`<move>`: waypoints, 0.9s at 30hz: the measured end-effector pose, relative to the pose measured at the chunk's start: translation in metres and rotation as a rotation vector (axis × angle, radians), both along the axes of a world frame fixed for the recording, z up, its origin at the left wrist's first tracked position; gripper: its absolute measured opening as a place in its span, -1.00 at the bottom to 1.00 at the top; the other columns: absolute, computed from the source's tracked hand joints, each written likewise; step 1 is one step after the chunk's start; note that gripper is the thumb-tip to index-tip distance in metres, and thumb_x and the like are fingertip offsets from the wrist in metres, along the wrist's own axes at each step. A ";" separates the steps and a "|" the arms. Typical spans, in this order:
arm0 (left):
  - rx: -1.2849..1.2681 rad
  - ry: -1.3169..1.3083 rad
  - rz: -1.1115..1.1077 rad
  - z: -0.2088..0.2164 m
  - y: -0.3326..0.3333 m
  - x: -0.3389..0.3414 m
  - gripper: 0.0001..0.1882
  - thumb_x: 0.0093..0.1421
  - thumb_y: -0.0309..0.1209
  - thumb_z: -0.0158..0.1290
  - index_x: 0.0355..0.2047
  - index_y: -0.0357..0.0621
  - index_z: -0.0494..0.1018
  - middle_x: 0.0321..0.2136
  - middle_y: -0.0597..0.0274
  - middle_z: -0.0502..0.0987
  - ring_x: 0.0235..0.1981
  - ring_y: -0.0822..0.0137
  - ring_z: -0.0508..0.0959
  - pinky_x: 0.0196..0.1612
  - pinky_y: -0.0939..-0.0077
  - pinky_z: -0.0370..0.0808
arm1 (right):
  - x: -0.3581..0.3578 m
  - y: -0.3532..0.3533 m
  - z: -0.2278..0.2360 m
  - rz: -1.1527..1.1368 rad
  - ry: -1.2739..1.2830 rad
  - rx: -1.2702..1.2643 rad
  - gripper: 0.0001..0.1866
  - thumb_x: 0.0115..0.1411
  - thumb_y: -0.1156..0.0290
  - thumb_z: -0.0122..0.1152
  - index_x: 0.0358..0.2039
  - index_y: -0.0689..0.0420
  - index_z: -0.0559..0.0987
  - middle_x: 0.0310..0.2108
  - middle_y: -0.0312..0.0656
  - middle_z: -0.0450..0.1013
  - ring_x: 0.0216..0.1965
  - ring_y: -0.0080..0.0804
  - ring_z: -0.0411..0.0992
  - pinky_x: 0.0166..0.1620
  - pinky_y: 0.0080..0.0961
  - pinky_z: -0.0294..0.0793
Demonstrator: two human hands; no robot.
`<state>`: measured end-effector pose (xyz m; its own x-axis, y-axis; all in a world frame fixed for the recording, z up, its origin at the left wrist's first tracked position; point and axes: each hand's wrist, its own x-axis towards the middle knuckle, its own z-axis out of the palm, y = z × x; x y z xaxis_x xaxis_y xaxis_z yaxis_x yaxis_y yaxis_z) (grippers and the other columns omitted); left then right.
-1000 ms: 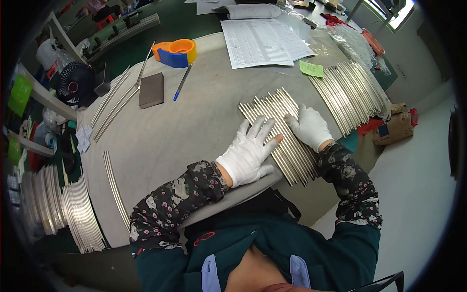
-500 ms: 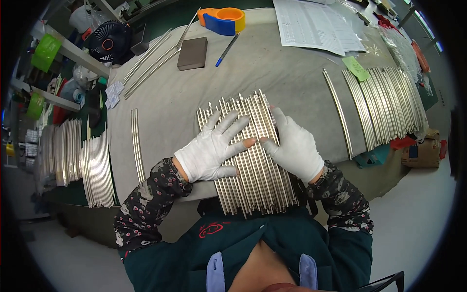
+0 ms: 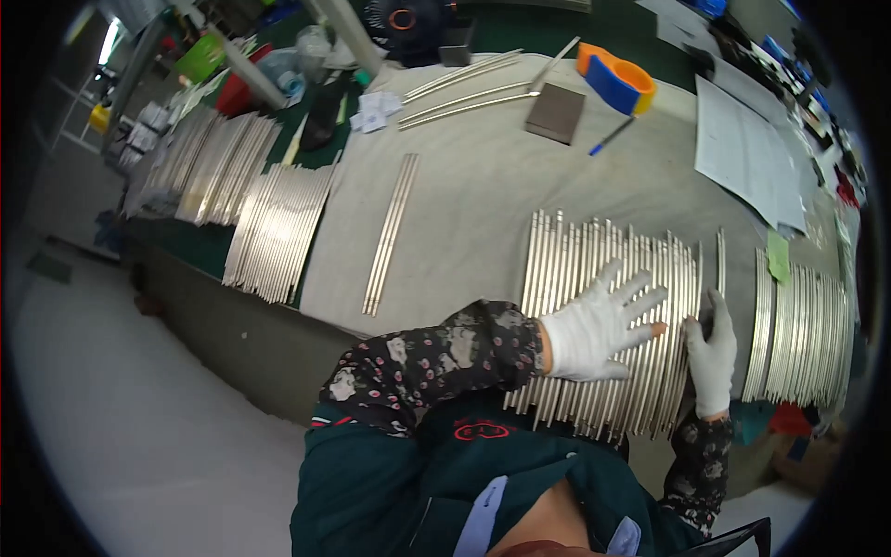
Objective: The person is using a sanding block to polish or sand a series of metal rods aligned on a workbench.
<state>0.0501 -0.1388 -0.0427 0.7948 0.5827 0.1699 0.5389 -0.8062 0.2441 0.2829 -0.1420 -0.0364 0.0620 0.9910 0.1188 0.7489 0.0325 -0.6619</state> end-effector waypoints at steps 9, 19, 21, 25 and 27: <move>-0.006 -0.176 -0.036 -0.020 -0.025 -0.032 -0.23 0.01 0.15 0.08 0.15 0.02 0.30 0.24 -0.02 0.15 0.31 -0.04 0.04 0.30 -0.17 -0.12 | 0.018 0.007 -0.010 0.115 -0.145 0.023 -0.40 0.29 0.10 0.00 0.17 0.31 0.26 0.11 0.07 0.29 0.16 -0.08 0.25 0.21 -0.29 0.14; 0.024 -0.211 0.060 -0.024 -0.038 -0.073 -0.26 -0.04 0.09 0.13 0.10 -0.01 0.36 0.22 -0.05 0.17 0.29 -0.03 0.07 0.28 -0.17 -0.08 | 0.014 0.012 -0.011 0.069 -0.419 0.009 -0.35 0.29 0.06 -0.04 0.20 0.31 0.22 0.10 0.08 0.26 0.13 0.00 0.26 0.17 -0.25 0.21; 0.029 -0.225 0.083 -0.028 -0.040 -0.075 -0.27 -0.04 0.09 0.13 0.10 0.00 0.36 0.22 -0.05 0.17 0.29 -0.03 0.07 0.28 -0.17 -0.09 | 0.009 0.013 -0.007 0.064 -0.411 -0.023 -0.35 0.29 0.07 -0.04 0.20 0.33 0.21 0.10 0.11 0.25 0.14 0.02 0.25 0.17 -0.25 0.20; 0.044 -0.232 0.109 -0.034 -0.041 -0.069 -0.27 -0.02 0.12 0.10 0.12 0.01 0.36 0.22 -0.03 0.17 0.29 -0.02 0.06 0.29 -0.19 -0.15 | 0.010 0.015 -0.013 0.050 -0.505 -0.014 -0.34 0.30 0.06 -0.07 0.20 0.37 0.19 0.11 0.16 0.23 0.15 0.06 0.22 0.19 -0.23 0.18; 0.017 -0.217 0.114 -0.032 -0.041 -0.069 -0.28 0.02 0.13 0.06 0.13 0.03 0.36 0.22 0.00 0.19 0.29 -0.01 0.06 0.30 -0.17 -0.17 | 0.007 0.016 -0.011 0.043 -0.515 -0.020 -0.34 0.30 0.07 -0.08 0.20 0.36 0.19 0.11 0.16 0.23 0.15 0.06 0.22 0.19 -0.23 0.18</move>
